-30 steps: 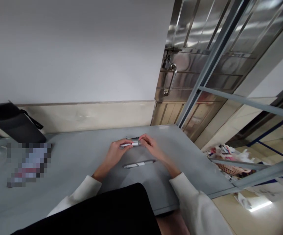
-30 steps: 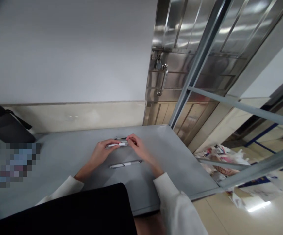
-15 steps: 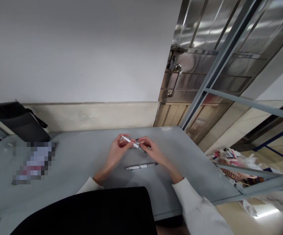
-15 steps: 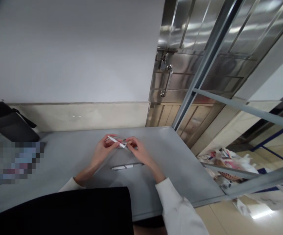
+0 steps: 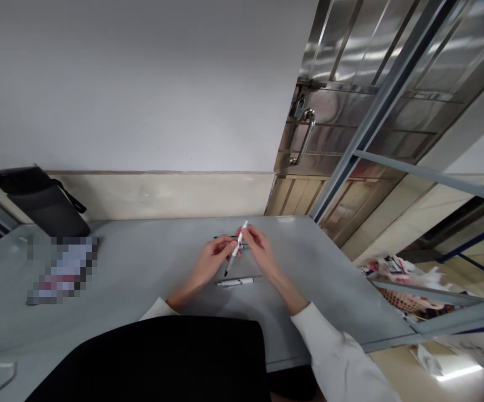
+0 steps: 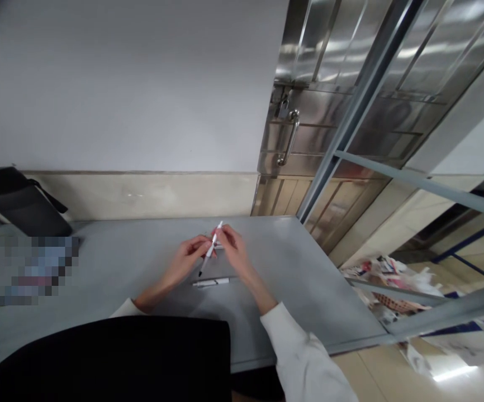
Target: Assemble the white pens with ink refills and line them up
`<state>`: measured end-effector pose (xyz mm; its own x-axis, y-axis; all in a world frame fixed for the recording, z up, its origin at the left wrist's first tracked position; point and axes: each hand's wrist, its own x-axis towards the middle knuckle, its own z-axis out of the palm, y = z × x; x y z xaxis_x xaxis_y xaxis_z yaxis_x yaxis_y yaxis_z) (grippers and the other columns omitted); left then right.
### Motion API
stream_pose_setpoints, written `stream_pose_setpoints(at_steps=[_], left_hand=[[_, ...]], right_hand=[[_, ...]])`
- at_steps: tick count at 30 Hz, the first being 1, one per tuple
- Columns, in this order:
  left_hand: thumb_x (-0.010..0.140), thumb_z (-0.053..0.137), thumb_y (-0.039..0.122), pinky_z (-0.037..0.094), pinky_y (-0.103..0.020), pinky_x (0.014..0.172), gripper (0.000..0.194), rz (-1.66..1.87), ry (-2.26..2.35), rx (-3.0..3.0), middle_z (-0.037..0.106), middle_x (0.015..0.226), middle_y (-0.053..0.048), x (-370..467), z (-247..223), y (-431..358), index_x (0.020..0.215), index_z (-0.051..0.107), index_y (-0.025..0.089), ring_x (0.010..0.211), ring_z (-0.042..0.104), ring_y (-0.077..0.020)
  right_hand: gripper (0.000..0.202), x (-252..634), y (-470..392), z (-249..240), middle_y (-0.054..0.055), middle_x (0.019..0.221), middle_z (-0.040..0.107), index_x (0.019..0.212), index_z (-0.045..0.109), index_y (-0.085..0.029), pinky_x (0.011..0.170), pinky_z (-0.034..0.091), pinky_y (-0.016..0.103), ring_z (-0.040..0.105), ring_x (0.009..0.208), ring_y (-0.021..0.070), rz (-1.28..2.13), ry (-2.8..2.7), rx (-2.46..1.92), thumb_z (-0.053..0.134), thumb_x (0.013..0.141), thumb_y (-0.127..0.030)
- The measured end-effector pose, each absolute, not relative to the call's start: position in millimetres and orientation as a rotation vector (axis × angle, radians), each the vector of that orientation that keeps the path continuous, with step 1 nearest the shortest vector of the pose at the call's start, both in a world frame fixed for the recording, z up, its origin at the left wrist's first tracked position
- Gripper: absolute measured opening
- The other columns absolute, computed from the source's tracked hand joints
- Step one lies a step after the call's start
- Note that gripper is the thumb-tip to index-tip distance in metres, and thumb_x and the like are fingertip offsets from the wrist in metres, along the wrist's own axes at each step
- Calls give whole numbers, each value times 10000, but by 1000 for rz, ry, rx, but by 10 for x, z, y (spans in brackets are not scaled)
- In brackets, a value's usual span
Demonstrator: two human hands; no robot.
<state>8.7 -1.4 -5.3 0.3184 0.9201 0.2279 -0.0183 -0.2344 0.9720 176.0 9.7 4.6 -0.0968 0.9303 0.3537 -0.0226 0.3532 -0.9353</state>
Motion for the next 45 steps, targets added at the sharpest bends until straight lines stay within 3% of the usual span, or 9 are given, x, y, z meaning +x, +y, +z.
stream_pose_setpoints(at_steps=[4, 7, 10, 13, 16, 23, 31, 45], left_hand=[[1006, 514, 606, 529, -329, 718, 459, 1201, 925, 1544, 761, 915, -73, 34, -90, 50, 999, 719, 195, 815, 675, -218], [1010, 481, 608, 517, -325, 696, 472, 1241, 981, 1514, 760, 905, -80, -29, -104, 87, 1008, 708, 194, 803, 661, -217], [1015, 456, 605, 517, -329, 700, 471, 1245, 1027, 1522, 759, 917, -80, -81, -97, 96, 1005, 704, 205, 817, 662, -220], [1022, 443, 597, 518, -330, 700, 468, 1236, 1042, 1540, 756, 917, -79, -109, -95, 100, 995, 702, 208, 819, 660, -219], [1023, 455, 586, 515, -322, 694, 459, 1252, 1029, 1540, 755, 903, -77, -119, -105, 113, 990, 708, 204, 815, 654, -215], [1028, 464, 572, 514, -316, 670, 451, 1276, 1016, 1530, 756, 888, -77, -127, -111, 122, 976, 714, 200, 793, 656, -209], [1018, 483, 571, 510, -310, 660, 459, 1272, 1019, 1527, 750, 848, -68, -133, -124, 137, 975, 733, 189, 775, 662, -205], [1026, 479, 562, 511, -309, 648, 452, 1234, 1029, 1547, 737, 825, -62, -109, -167, 145, 980, 736, 193, 755, 666, -203]], right_hand=[[390, 1788, 212, 188, 25, 870, 568, 943, 599, -259, 832, 522, 354, 582, 858, 199, 1129, -1084, -687, 652, 928, -645], [276, 1878, 235, 310, -29, 728, 363, 894, 563, -266, 663, 486, 308, 419, 640, 160, 1237, -898, -552, 690, 942, -505], [385, 1990, 210, 362, -46, 703, 201, 742, 426, -261, 559, 419, 311, 262, 565, 168, 1299, -822, -528, 557, 1005, -510], [472, 2056, 179, 356, -49, 692, 143, 671, 289, -254, 539, 378, 327, 190, 566, 178, 1306, -798, -547, 474, 1014, -521], [468, 2064, 160, 347, -49, 684, 127, 665, 250, -243, 543, 355, 324, 168, 571, 178, 1313, -785, -544, 495, 996, -465], [361, 2045, 134, 385, -45, 705, 144, 693, 350, -247, 553, 346, 317, 190, 581, 180, 1351, -760, -495, 495, 978, -416], [408, 2049, 146, 357, -44, 703, 166, 716, 358, -262, 560, 374, 334, 223, 576, 185, 1315, -836, -548, 505, 978, -539], [332, 2095, 150, 335, -48, 692, 156, 705, 419, -248, 534, 365, 287, 208, 564, 169, 1345, -750, -416, 524, 984, -394]])
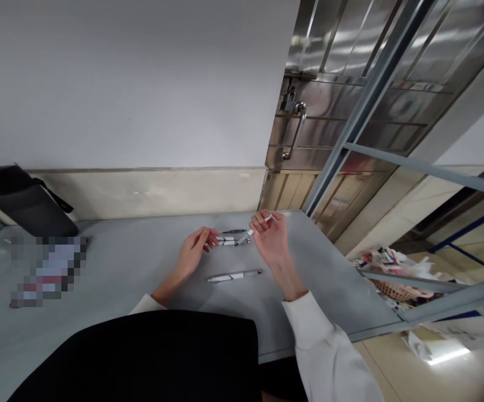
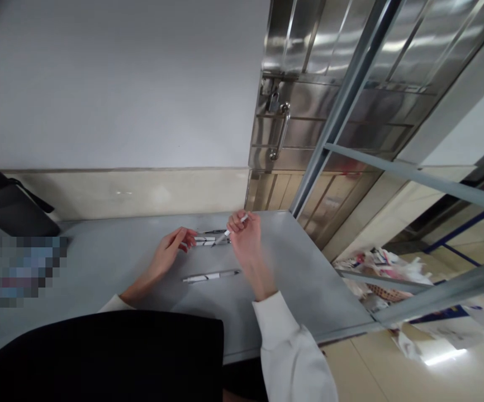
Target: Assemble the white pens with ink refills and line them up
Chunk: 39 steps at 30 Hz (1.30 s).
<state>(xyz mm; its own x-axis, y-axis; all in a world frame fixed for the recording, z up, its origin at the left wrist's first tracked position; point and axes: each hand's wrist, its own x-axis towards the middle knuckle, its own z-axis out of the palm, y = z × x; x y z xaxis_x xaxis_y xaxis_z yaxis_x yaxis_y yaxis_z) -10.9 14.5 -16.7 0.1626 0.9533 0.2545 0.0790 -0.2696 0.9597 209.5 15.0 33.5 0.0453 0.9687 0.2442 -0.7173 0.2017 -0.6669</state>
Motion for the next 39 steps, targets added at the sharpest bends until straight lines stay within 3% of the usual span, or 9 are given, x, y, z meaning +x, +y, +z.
stream_pose_setpoints(at_steps=[4, 10, 18, 24, 27, 30, 34, 37, 39], left_hand=[[1017, 480, 584, 504, -308, 650, 467, 1224, 1037, 1544, 732, 826, -63, -113, -161, 149, 984, 733, 193, 764, 661, -207], [1013, 499, 588, 496, -303, 651, 470, 1212, 1018, 1530, 729, 813, -58, -104, -172, 153, 979, 739, 185, 755, 647, -201], [1018, 545, 540, 481, -298, 662, 395, 1203, 964, 1532, 723, 830, -48, -103, -144, 129, 998, 733, 193, 757, 631, -189], [936, 710, 432, 464, -280, 672, 325, 1200, 891, 1567, 723, 916, -34, -60, -55, 56, 1170, 659, 213, 786, 628, -178], [922, 726, 428, 428, -270, 646, 340, 1235, 931, 1569, 723, 931, -32, -54, -11, 21, 1182, 642, 226, 795, 635, -176], [919, 735, 449, 431, -276, 672, 313, 1236, 956, 1587, 713, 878, -11, -60, -2, 8, 1127, 650, 231, 788, 637, -175], [952, 696, 466, 428, -280, 671, 251, 1189, 1011, 1662, 671, 741, 15, -110, -42, 53, 983, 668, 218, 732, 619, -173], [970, 665, 477, 391, -270, 618, 265, 1091, 1081, 1724, 719, 759, -6, -202, -67, 101, 935, 674, 214, 735, 630, -181], [968, 661, 484, 397, -273, 623, 271, 959, 1066, 1797, 761, 823, -24, -279, -60, 110, 972, 703, 216, 765, 649, -192]], right_hand=[[375, 2095, 145, 354, -47, 678, 177, 702, 419, -249, 528, 387, 285, 229, 559, 167, 1335, -711, -425, 500, 1007, -452], [330, 2079, 121, 368, -56, 675, 188, 700, 429, -230, 524, 380, 216, 255, 554, 142, 1424, -577, -297, 543, 997, -317], [299, 2077, 115, 384, -58, 676, 209, 729, 476, -233, 528, 384, 228, 267, 555, 142, 1406, -625, -314, 544, 996, -349], [139, 1982, 148, 262, -41, 694, 461, 845, 559, -251, 647, 453, 255, 468, 640, 138, 1315, -902, -524, 687, 868, -296], [173, 1950, 131, 169, -4, 862, 671, 1002, 663, -252, 826, 514, 304, 628, 819, 162, 1247, -1280, -762, 738, 875, -342], [234, 1918, 98, 106, 38, 1004, 747, 1032, 707, -239, 937, 533, 370, 695, 952, 206, 1230, -1602, -829, 740, 901, -429], [268, 1924, 76, 58, 46, 972, 762, 1020, 725, -221, 835, 549, 355, 694, 825, 195, 1182, -1752, -883, 722, 922, -470], [269, 2051, 47, 45, 33, 855, 739, 997, 729, -213, 717, 512, 328, 641, 693, 176, 1058, -1833, -1082, 671, 967, -474], [268, 2180, -3, 49, 34, 811, 728, 969, 733, -206, 756, 510, 331, 672, 771, 202, 1025, -1857, -1157, 664, 976, -466]])
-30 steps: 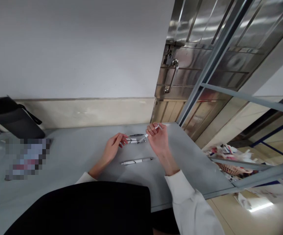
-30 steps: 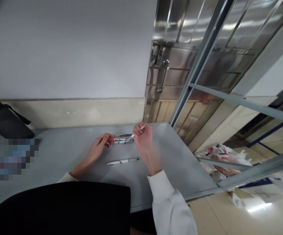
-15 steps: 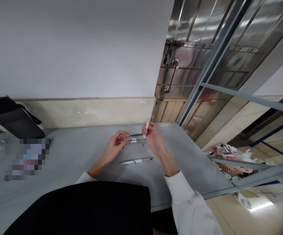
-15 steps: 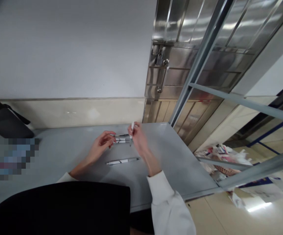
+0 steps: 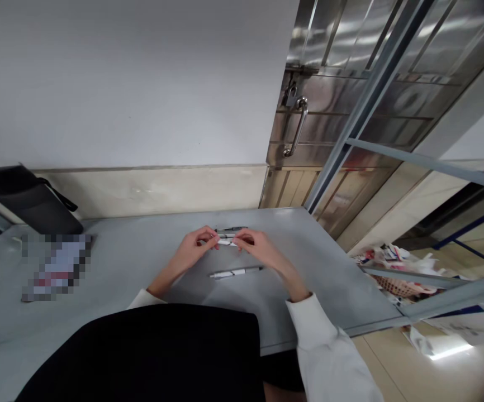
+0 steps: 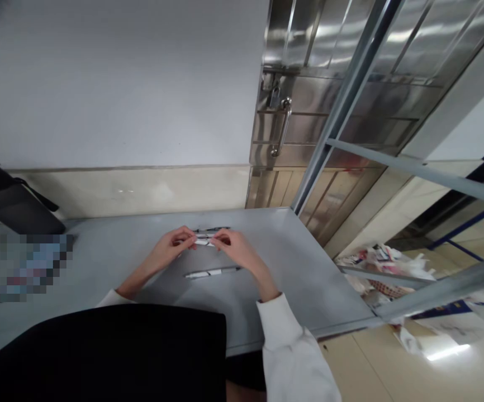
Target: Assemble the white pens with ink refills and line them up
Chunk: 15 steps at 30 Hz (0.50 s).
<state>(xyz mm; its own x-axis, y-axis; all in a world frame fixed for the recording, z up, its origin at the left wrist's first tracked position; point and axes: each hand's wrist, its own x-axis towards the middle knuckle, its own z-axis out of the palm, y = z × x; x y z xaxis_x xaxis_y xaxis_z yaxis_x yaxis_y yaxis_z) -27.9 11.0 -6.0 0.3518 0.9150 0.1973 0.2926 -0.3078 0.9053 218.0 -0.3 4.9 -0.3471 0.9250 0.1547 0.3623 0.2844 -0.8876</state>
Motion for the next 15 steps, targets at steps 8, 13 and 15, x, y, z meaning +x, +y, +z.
stream_pose_setpoints(at_steps=[8, 13, 15], left_hand=[[891, 737, 479, 473, -301, 729, 256, 517, 985, 2007, 776, 891, -27, -486, 53, -27, 951, 820, 245, 826, 674, -210], [863, 776, 477, 494, -280, 718, 264, 449, 937, 1984, 778, 869, -23, -532, 44, -85, 966, 835, 241, 803, 676, -200], [873, 775, 442, 498, -275, 717, 225, 496, 903, 1998, 781, 878, -17, -525, 43, -102, 972, 839, 250, 807, 679, -201]], right_hand=[[247, 2408, -259, 36, 73, 969, 778, 947, 786, -211, 842, 537, 362, 699, 903, 240, 1123, -2021, -1142, 710, 951, -445], [200, 2378, -270, -26, 70, 997, 752, 917, 795, -214, 847, 530, 353, 690, 931, 232, 1076, -2063, -1113, 728, 943, -401], [204, 2375, -255, -57, 68, 1004, 742, 916, 799, -226, 855, 532, 364, 687, 940, 237, 1078, -2060, -1087, 727, 948, -414]])
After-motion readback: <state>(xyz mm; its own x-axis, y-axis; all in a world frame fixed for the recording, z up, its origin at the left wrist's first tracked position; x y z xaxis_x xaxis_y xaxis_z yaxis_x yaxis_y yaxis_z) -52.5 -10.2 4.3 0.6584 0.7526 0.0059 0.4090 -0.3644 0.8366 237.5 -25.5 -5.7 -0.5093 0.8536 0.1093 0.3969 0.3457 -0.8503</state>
